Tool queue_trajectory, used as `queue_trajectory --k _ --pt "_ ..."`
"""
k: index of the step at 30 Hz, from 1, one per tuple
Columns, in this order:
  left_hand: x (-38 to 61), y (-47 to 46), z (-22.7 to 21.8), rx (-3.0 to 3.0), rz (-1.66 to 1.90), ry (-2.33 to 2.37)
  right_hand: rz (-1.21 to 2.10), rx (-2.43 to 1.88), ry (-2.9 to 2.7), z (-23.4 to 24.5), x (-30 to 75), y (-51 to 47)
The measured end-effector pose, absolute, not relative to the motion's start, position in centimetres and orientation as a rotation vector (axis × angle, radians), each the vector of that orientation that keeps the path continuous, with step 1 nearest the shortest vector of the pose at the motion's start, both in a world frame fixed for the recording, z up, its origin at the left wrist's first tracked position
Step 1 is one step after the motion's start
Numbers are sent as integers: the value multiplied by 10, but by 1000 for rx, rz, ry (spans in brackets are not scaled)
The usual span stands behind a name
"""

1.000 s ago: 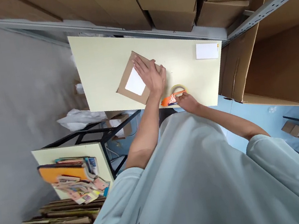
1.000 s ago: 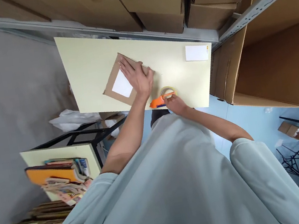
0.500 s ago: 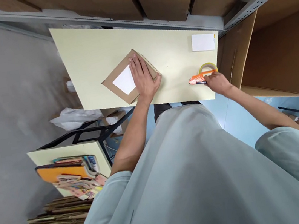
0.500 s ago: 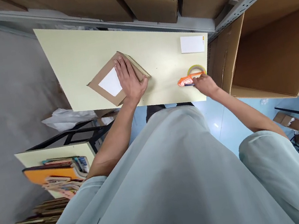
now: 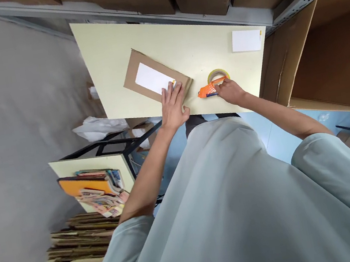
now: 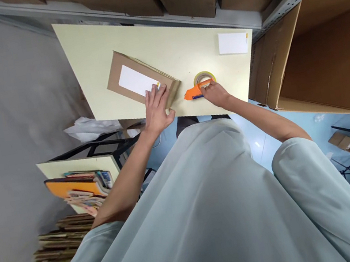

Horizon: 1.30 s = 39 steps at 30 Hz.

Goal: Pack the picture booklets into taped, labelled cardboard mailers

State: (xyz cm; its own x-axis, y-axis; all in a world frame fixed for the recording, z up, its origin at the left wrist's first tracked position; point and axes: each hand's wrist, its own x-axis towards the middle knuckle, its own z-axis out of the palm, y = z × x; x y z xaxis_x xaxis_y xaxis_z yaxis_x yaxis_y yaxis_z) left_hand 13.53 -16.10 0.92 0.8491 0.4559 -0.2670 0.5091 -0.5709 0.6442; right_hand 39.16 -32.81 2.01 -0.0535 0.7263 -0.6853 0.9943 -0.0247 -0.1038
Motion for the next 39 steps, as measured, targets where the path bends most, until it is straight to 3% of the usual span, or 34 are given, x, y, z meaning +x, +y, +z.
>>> queue_trajectory --k 9,16,21,27,39 --pt "218 -196 -26 2150 186 1178 -913 1915 1788 12 393 -355" --pt "166 -187 -21 2230 15 793 -975 1858 1929 9 363 -353" --pt "153 -185 -26 2283 -35 708 -1049 1883 1824 13 404 -376" --pt "160 -190 -36 2289 -6 753 -795 2022 1702 18 462 -385" --pt "185 -203 -53 2217 33 937 -670 2180 1760 30 431 -300"
